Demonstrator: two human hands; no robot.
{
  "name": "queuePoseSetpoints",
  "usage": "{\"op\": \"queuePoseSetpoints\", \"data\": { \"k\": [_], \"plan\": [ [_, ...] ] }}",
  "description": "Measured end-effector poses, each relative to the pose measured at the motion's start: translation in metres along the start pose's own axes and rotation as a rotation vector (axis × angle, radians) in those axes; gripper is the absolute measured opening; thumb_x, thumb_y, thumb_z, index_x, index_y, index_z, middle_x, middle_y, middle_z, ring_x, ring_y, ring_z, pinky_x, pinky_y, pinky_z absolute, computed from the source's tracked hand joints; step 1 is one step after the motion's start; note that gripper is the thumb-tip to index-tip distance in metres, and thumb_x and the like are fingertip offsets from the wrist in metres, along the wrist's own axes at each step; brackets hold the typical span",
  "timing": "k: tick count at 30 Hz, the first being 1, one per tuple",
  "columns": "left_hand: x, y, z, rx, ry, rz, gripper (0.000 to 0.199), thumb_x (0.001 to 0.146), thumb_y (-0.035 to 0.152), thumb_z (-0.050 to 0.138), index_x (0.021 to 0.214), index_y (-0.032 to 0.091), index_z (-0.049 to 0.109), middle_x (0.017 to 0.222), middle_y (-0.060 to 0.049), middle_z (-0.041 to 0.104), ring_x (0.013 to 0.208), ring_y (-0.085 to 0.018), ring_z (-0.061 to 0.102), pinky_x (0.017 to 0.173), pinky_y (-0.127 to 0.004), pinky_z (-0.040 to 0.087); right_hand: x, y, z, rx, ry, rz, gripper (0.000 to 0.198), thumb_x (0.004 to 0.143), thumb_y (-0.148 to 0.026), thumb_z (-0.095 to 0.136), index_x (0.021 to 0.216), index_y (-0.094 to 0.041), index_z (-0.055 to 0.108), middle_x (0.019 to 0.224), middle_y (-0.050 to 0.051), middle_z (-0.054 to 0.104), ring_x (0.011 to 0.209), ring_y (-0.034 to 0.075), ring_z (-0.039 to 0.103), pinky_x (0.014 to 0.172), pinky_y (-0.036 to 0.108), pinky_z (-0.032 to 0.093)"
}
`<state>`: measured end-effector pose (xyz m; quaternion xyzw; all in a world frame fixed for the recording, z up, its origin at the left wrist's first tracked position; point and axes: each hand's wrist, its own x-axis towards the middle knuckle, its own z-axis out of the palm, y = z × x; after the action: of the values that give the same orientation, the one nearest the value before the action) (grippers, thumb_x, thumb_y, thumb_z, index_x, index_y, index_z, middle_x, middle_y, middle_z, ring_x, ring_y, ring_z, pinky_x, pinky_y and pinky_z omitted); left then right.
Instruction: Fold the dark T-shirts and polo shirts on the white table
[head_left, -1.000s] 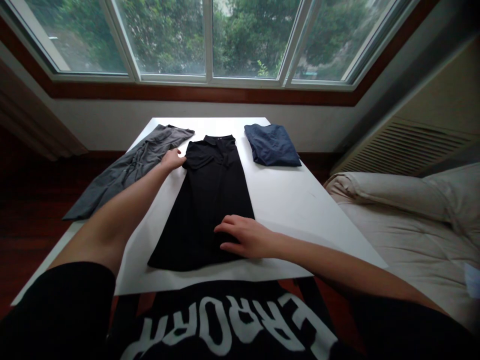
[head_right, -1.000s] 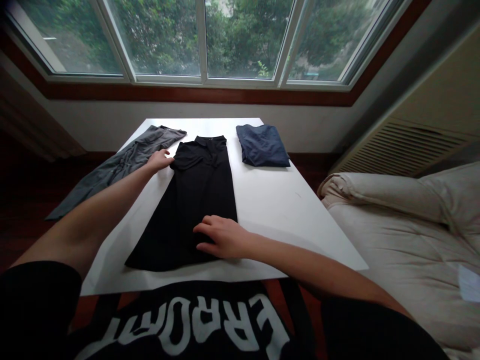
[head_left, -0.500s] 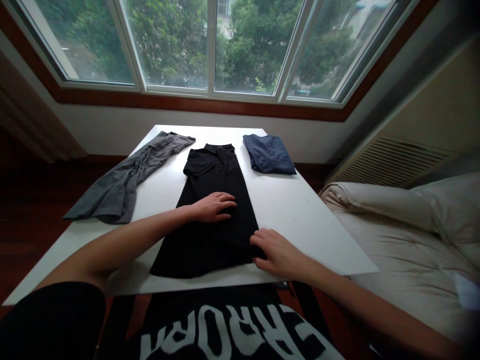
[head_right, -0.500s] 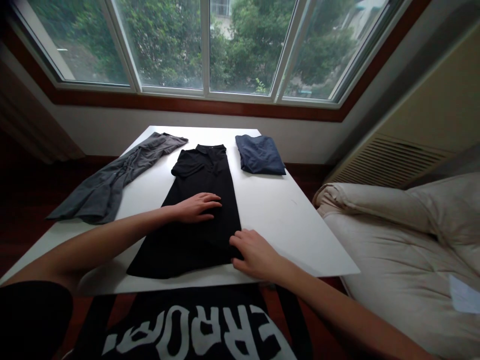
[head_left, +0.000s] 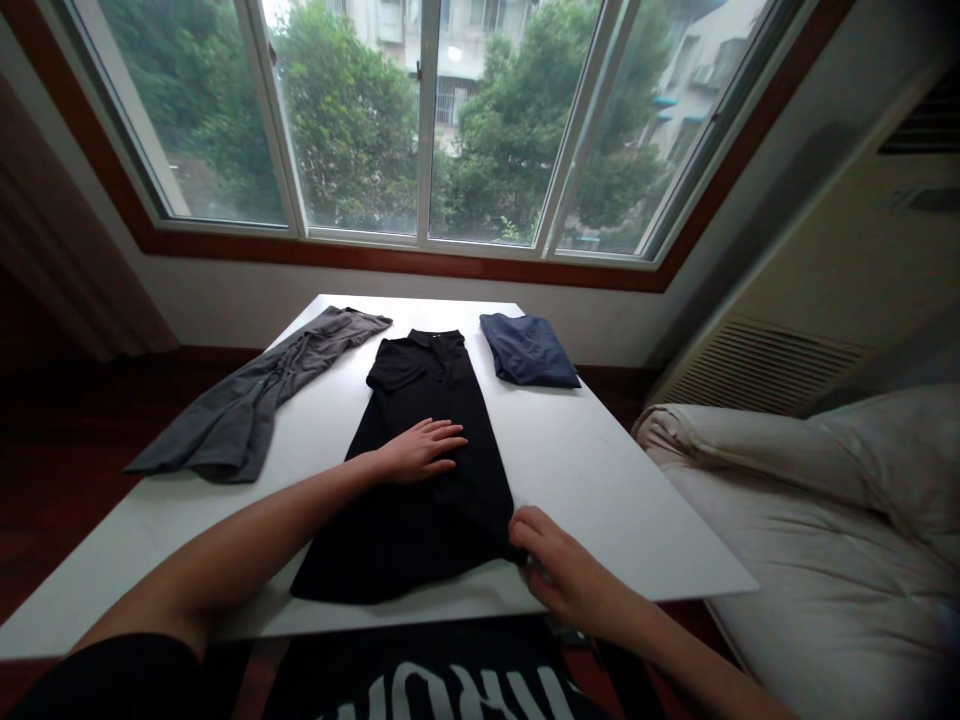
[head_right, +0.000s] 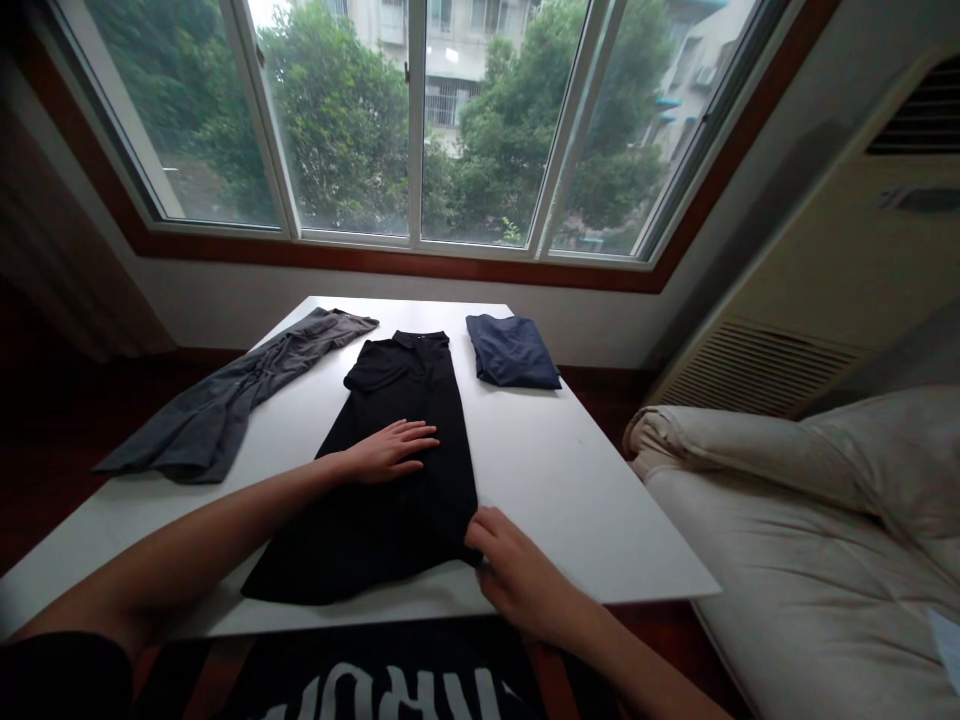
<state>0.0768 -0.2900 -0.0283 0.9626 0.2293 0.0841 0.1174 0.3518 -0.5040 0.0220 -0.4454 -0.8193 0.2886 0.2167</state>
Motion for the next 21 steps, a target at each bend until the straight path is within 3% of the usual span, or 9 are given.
{"op": "queuePoseSetpoints", "data": {
  "k": [5, 9, 14, 21],
  "plan": [
    [-0.001, -0.003, 0.003, -0.017, -0.018, -0.020, 0.060, 0.108, 0.055, 0.043, 0.164, 0.032, 0.040, 0.173, -0.008, 0.031, 0.159, -0.032, 0.028, 0.129, -0.056, 0.020, 0.000, 0.000, 0.004, 0.159, 0.118, 0.001, 0.025, 0.072, -0.002, 0.047, 0.087, -0.021, 0.048, 0.095, 0.002, 0.054, 0.088, 0.018, 0.051, 0.077, 0.029, 0.041],
    [-0.001, -0.003, 0.003, -0.023, -0.016, -0.016, 0.060, 0.108, 0.056, 0.043, 0.164, 0.032, 0.040, 0.173, -0.007, 0.030, 0.159, -0.031, 0.028, 0.129, -0.056, 0.019, -0.001, 0.000, 0.016, 0.247, 0.183, 0.137, 0.014, 0.082, -0.013, 0.053, 0.080, -0.022, 0.042, 0.076, -0.002, 0.047, 0.071, 0.015, 0.042, 0.066, 0.027, 0.033],
    [-0.001, -0.003, 0.002, -0.017, -0.025, -0.026, 0.061, 0.108, 0.056, 0.042, 0.164, 0.033, 0.038, 0.173, -0.007, 0.030, 0.159, -0.031, 0.027, 0.129, -0.056, 0.018, -0.006, -0.007, 0.018, 0.135, 0.107, 0.301, 0.016, 0.090, -0.022, 0.055, 0.081, -0.022, 0.041, 0.067, -0.005, 0.046, 0.063, 0.013, 0.041, 0.060, 0.026, 0.027],
    [0.000, 0.002, -0.002, -0.032, -0.034, -0.038, 0.062, 0.105, 0.053, 0.051, 0.163, 0.031, 0.041, 0.173, -0.008, 0.030, 0.160, -0.032, 0.026, 0.130, -0.057, 0.018, -0.014, -0.021, -0.013, -0.296, -0.240, 0.173, 0.012, 0.087, -0.019, 0.063, 0.080, -0.020, 0.052, 0.079, -0.001, 0.061, 0.067, 0.013, 0.049, 0.062, 0.028, 0.021]
  ]
}}
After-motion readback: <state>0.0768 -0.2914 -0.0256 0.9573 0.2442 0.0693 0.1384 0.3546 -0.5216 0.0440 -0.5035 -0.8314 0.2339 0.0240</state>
